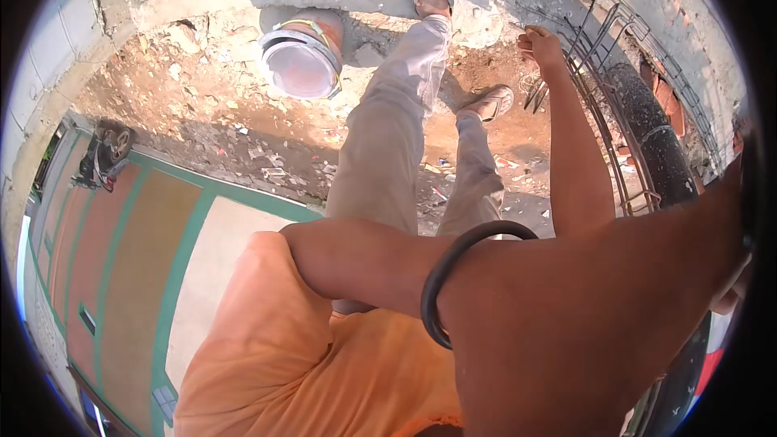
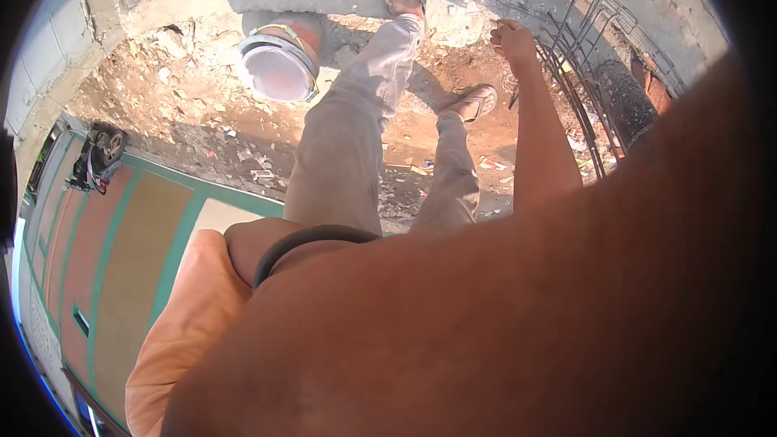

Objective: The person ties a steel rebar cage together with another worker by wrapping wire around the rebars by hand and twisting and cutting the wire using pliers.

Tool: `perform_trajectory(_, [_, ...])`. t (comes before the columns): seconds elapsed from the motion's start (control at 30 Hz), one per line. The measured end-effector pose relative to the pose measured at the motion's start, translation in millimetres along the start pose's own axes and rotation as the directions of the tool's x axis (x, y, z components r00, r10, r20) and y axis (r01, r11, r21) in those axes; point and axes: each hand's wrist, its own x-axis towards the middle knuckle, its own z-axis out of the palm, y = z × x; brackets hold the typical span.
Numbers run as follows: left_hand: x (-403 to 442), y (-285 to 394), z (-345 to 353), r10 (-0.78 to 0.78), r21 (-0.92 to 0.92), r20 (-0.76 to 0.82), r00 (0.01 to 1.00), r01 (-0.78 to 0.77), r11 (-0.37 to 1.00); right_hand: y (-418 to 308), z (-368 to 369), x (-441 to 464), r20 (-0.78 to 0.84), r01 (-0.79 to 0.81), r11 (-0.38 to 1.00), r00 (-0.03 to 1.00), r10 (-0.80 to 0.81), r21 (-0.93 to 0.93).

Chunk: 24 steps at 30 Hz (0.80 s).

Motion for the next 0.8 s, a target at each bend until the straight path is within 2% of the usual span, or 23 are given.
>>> perform_trajectory(0.13, [43.3,-0.7,-65.1,-0.163,0.326,-0.159,0.974,0.208,0.922,-44.4,31.1,20.6,-0.230,-0.055,0.998,0.972,0.046,-0.030])
perform_trajectory(0.23, [50.9,-44.5,-133.5,-0.190,0.576,-0.200,0.961,0.272,0.771,-52.8,32.6,62.4,-0.352,-0.058,0.998,0.935,0.049,-0.016])
perform_trajectory(0.3, [54.0,-41.1,-151.9,-0.186,0.711,-0.257,0.948,0.316,0.628,-48.3,32.0,99.3,-0.427,0.008,0.999,0.904,0.007,0.032])
perform_trajectory(0.33, [59.7,-33.6,-153.3,-0.192,0.724,-0.219,0.957,0.291,0.626,-57.5,35.9,111.4,-0.457,0.023,1.000,0.889,-0.013,0.016])
perform_trajectory(0.47, [73.8,-1.8,-164.5,-0.236,0.783,-0.183,0.954,0.287,0.552,-56.3,39.4,195.6,-0.399,-0.156,0.882,0.847,0.351,0.444])
perform_trajectory(0.5, [75.4,4.5,-169.1,-0.244,0.796,-0.198,0.949,0.301,0.526,-72.6,43.5,192.8,-0.291,-0.175,0.797,0.869,0.401,0.578])
perform_trajectory(0.6, [80.7,13.5,-175.9,-0.231,0.841,-0.249,0.940,0.328,0.430,-72.5,40.1,216.4,-0.249,-0.221,0.844,0.892,0.378,0.489])
perform_trajectory(0.67, [81.3,14.9,-174.9,-0.221,0.841,-0.270,0.937,0.341,0.420,-68.2,36.7,211.5,-0.238,-0.250,0.878,0.899,0.366,0.407])
perform_trajectory(0.7, [82.0,15.1,-174.5,-0.214,0.846,-0.264,0.940,0.333,0.416,-60.2,32.9,210.3,-0.245,-0.229,0.907,0.913,0.325,0.352])
perform_trajectory(0.73, [82.1,14.1,-173.8,-0.206,0.851,-0.257,0.944,0.322,0.414,-42.0,28.2,216.1,-0.266,-0.144,0.956,0.940,0.213,0.256])
perform_trajectory(0.77, [82.0,12.4,-173.0,-0.198,0.854,-0.253,0.947,0.315,0.414,-14.6,22.1,231.8,-0.292,0.043,0.996,0.956,-0.019,0.075])
perform_trajectory(0.8, [81.2,8.3,-172.7,-0.175,0.857,-0.269,0.947,0.318,0.405,16.1,13.7,249.3,-0.305,0.262,0.950,0.903,-0.303,-0.168])
